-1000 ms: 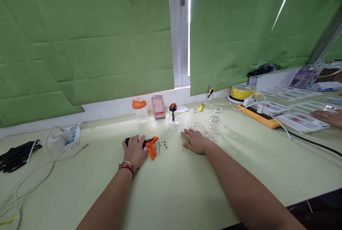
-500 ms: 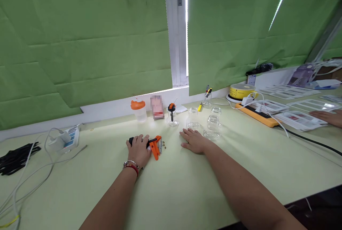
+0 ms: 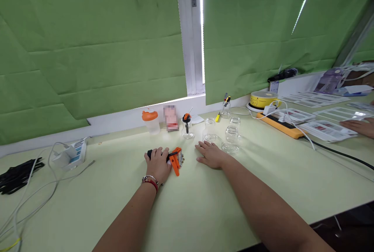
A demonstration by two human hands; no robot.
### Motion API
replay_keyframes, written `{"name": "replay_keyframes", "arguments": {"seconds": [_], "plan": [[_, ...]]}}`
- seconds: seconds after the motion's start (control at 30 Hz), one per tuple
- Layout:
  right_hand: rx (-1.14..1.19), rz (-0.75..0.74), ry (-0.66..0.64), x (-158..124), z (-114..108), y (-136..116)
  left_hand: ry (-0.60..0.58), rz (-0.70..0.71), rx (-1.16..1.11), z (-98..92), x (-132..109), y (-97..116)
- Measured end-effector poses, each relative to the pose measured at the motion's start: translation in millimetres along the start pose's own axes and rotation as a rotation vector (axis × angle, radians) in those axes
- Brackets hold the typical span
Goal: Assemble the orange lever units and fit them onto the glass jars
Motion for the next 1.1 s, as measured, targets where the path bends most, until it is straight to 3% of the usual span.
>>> {"name": "replay_keyframes", "arguments": {"seconds": [0.33,0.7,1.1], "plan": [[-0.005,-0.006,0.02,2,2,1,0.0,-0.014,-0.012,1.9,0,1],[0.004,0.027,0.043,1,0,2,-0.019,-0.191,0.056,0.5,-4,-72],[-0.037,-0.025,0.154,-4,-14,-14,-0.039,-0.192,0.032,-1.3,-8,-73]]}}
Point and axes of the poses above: each hand's wrist, its own x-axis towards the middle knuckle, its own z-axis out of the palm, y = z × x, the point moved 8 cm from there along x, towards the middle knuckle, and after that the axes turned 1 degree about x, right-handed, at the moved point
